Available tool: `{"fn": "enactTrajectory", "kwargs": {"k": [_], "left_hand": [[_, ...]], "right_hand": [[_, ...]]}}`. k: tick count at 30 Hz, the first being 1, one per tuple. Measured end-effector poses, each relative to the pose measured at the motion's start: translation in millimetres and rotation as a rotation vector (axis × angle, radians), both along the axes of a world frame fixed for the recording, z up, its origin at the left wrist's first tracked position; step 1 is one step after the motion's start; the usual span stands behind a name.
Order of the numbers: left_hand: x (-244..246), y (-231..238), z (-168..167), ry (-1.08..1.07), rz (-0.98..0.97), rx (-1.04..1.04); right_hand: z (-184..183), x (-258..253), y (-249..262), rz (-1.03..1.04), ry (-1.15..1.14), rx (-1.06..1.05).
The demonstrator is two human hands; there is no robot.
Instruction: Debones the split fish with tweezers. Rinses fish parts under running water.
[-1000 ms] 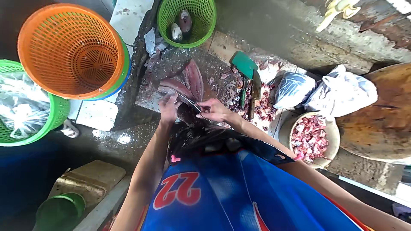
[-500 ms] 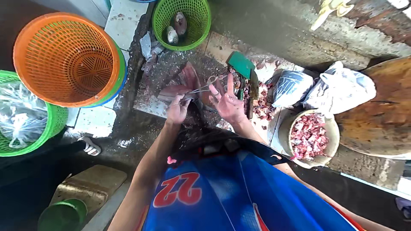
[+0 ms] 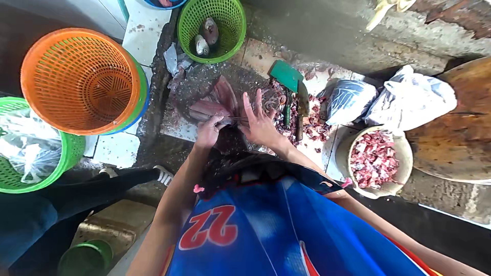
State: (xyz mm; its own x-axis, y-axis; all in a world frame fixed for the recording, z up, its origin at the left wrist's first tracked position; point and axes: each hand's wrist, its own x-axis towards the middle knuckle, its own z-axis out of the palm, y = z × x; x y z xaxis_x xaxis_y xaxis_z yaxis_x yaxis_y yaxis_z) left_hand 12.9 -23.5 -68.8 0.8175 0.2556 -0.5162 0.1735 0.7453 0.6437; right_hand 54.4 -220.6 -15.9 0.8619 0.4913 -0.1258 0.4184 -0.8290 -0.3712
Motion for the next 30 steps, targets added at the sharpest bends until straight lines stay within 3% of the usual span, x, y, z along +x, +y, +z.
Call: {"fn": "enactTrajectory", "kwargs": {"k": [4,6,8,9,11,12,15,16,17,18,20,21,22,23,26,28,30], "left_hand": [[-1.9,2.9,-1.7,0.063,0.050,-0.023],[-4.9,5.1,-3.3,0.087,0.069,-0.067],[-7.6,7.6,-2.2,0.114,0.081,-0.135],[-9.2,8.1,-2.2,0.114,0.090,-0.163],[-12.4,7.1,-3.2,0.073,0.114,-0.179],[-13.2,6.3,-5.8,0.049,0.125,-0.167],[-18.1,2.8,-10.6,0.072,0.119,-0.122],[-19.2,1.5,-9.7,0.095,0.113,-0.123],[-19.9,0.4,-8.6,0.123,0.116,-0.129],[-20.5,0.4,-7.4,0.144,0.126,-0.138],[-19.8,3.8,-4.8,0.177,0.159,-0.162],[-21.1,5.1,-4.5,0.185,0.169,-0.166],[-20.9,5.8,-4.6,0.187,0.177,-0.148],[-20.6,5.9,-6.0,0.190,0.183,-0.112],[-24.7,5.5,-10.2,0.195,0.172,0.006],[-23.2,6.9,-6.9,0.215,0.160,0.116],[-21.7,7.3,-3.2,0.233,0.143,0.227]], "right_hand": [[-1.5,14.9,-7.7,-0.066,0.292,0.240],[-5.4,21.1,-17.7,-0.208,0.589,0.582],[-13.8,14.9,-22.7,-0.403,0.833,1.114],[-16.0,8.4,-25.2,-0.413,0.888,1.317],[-23.1,-2.3,-26.9,-0.286,0.816,1.459],[-24.4,-2.6,-24.1,-0.193,0.668,1.347],[-16.0,1.6,-14.1,-0.014,0.087,0.454],[-17.8,5.0,-11.7,-0.036,0.010,0.332],[-19.4,9.3,-11.5,-0.103,0.060,0.338],[-21.0,13.8,-13.7,-0.212,0.242,0.498],[-26.2,13.7,-17.5,-0.399,0.652,1.149],[-26.9,9.5,-21.4,-0.341,0.740,1.311],[-23.8,8.0,-21.8,-0.232,0.682,1.294],[-17.6,8.6,-19.8,-0.105,0.528,1.115],[-0.5,0.9,-12.1,0.123,0.111,0.182],[3.8,-3.6,-13.8,0.237,0.145,-0.105],[1.8,-5.1,-22.2,0.309,0.253,-0.187]]}}
